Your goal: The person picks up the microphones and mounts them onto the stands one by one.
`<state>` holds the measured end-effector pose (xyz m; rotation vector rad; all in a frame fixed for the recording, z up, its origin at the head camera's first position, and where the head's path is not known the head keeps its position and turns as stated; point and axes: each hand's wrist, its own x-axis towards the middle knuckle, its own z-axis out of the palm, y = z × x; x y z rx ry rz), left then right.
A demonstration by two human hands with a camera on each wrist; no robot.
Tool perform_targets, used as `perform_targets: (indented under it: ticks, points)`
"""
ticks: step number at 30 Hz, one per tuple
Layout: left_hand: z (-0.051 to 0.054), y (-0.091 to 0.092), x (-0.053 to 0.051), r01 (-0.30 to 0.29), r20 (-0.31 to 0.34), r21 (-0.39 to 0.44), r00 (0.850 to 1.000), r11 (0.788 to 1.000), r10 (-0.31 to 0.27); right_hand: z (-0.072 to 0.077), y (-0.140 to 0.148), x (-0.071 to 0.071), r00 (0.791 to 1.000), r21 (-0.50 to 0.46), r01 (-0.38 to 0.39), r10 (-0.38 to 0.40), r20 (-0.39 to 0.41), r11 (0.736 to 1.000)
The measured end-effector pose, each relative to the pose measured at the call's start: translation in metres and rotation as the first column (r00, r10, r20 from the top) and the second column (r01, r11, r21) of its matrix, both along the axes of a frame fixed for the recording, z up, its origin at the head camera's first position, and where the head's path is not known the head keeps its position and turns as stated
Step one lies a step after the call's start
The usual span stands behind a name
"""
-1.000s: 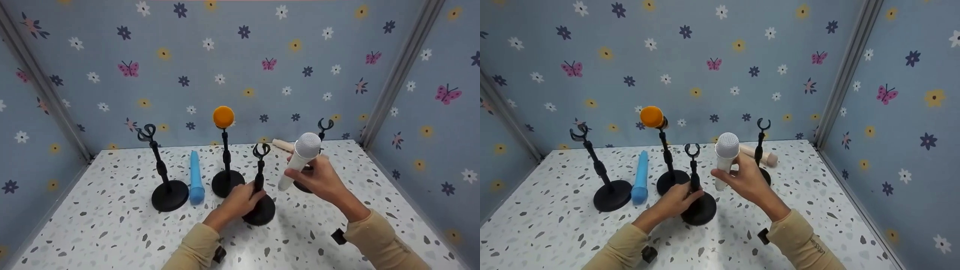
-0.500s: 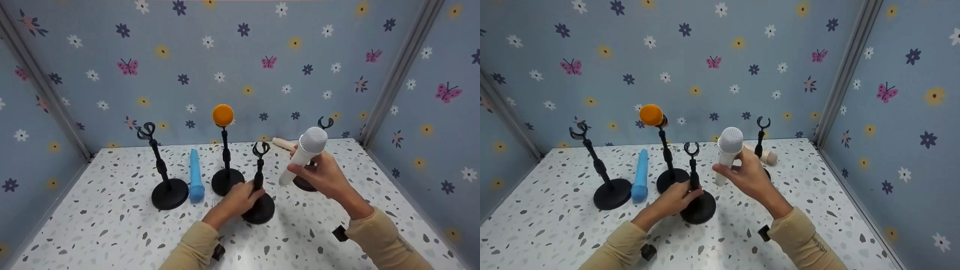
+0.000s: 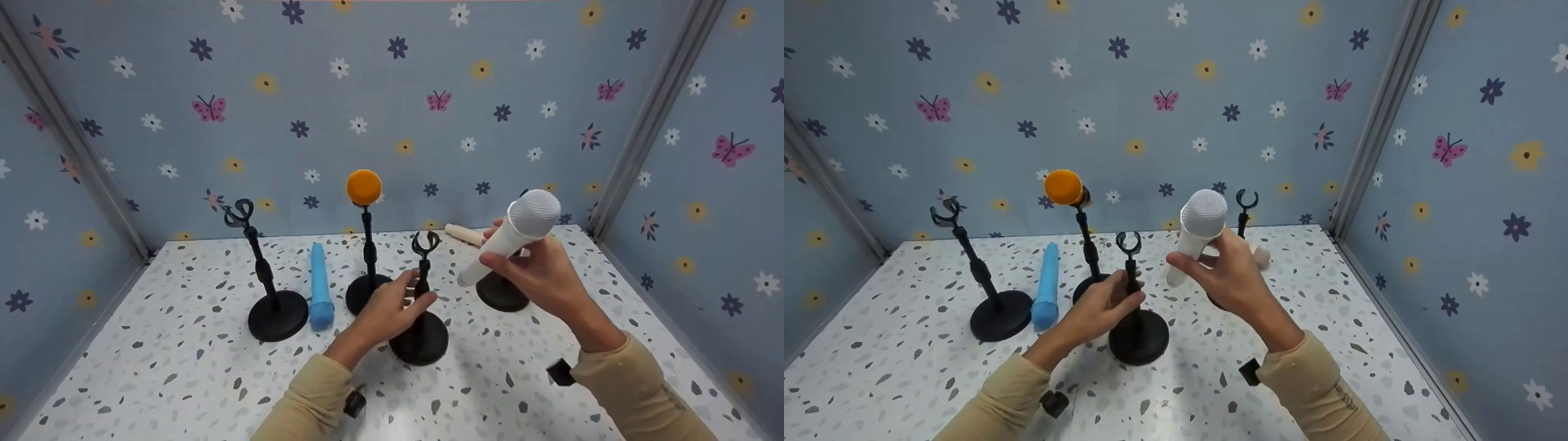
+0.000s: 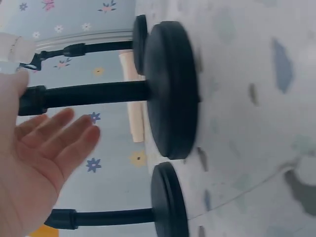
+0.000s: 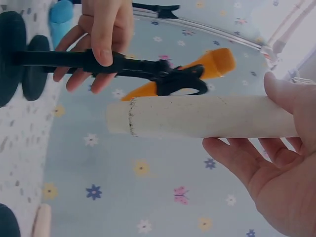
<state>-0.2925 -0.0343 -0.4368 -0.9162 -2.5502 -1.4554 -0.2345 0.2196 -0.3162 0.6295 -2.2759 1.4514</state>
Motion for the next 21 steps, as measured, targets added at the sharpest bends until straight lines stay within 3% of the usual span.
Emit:
perform_targets:
  ticks: [5, 9, 16, 21]
  points:
    - [0.006, 0.004, -0.001, 0.083, -0.058, 0.092, 0.995, 0.992, -0.078, 0.018, -0.002, 0.004, 0.988, -0.146, -0.088, 0.068, -0.138, 0.985]
    - [0.004, 0.005, -0.003, 0.127, -0.077, 0.126, 0.99, 0.984, -0.118, 0.03, -0.01, 0.01, 0.951, -0.16, -0.19, 0.141, -0.275, 0.969]
    - [0.002, 0.006, -0.007, 0.17, -0.152, 0.183, 0.978, 0.968, -0.143, 0.044, -0.029, 0.013, 0.89, -0.092, -0.272, 0.214, -0.402, 0.958]
    - [0.008, 0.005, -0.008, 0.171, -0.091, 0.161, 0.983, 0.972, -0.158, 0.047, -0.044, 0.006, 0.876, 0.053, -0.228, 0.229, -0.425, 0.972]
